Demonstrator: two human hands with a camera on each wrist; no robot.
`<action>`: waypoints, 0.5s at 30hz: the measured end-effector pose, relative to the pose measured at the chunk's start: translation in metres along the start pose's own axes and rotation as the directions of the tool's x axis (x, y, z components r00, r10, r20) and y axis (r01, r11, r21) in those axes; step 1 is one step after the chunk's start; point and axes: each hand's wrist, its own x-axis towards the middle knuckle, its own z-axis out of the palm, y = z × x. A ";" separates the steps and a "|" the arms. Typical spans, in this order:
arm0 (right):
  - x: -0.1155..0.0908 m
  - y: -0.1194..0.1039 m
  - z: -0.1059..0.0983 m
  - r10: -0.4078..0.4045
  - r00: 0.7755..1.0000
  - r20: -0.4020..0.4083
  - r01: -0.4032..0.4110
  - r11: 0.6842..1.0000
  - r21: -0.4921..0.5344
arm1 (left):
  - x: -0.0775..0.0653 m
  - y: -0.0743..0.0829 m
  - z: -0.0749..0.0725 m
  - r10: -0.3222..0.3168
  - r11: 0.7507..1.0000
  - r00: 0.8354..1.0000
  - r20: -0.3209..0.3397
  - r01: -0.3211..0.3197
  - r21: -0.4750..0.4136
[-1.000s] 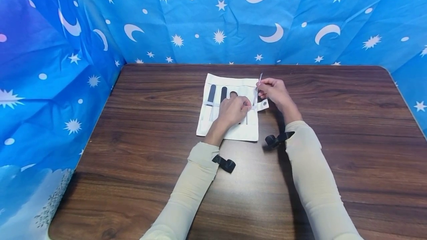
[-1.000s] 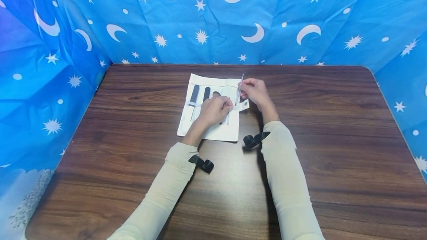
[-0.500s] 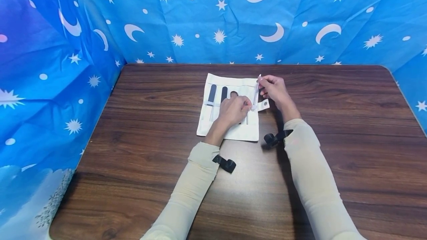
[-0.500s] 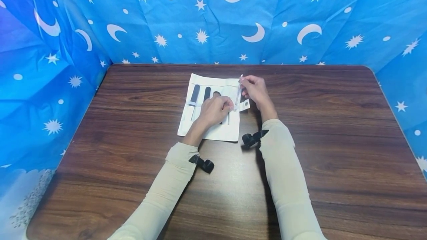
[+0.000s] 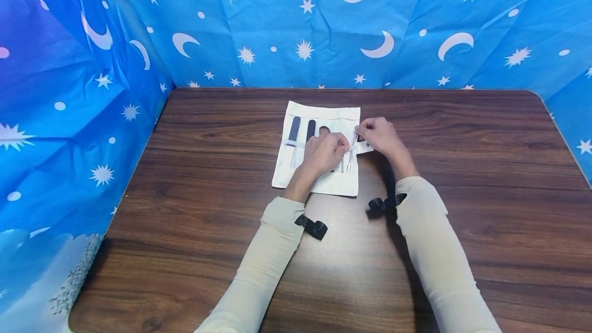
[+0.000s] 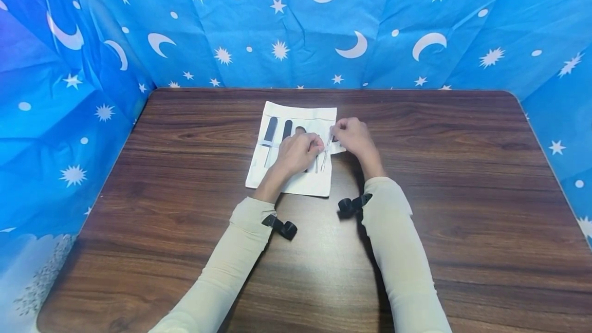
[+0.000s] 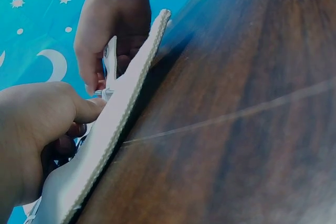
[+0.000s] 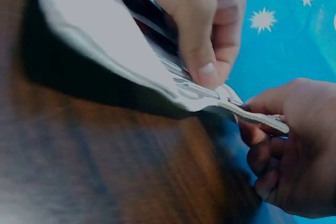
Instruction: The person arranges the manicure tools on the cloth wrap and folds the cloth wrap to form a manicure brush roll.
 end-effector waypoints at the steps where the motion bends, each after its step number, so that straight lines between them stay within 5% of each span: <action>1: -0.003 -0.001 0.001 -0.013 1.000 0.013 0.013 1.000 -0.013 | 0.000 0.000 0.000 -0.002 1.000 1.000 -0.002 0.002 0.002; 8: -0.014 -0.002 0.007 -0.074 0.997 0.018 0.075 0.990 -0.117 | 0.000 -0.001 -0.001 -0.004 1.000 1.000 0.005 0.004 0.004; 15: -0.015 -0.001 0.005 -0.055 0.998 0.009 0.056 0.993 -0.106 | 0.000 0.002 -0.001 -0.015 1.000 1.000 0.007 0.015 0.007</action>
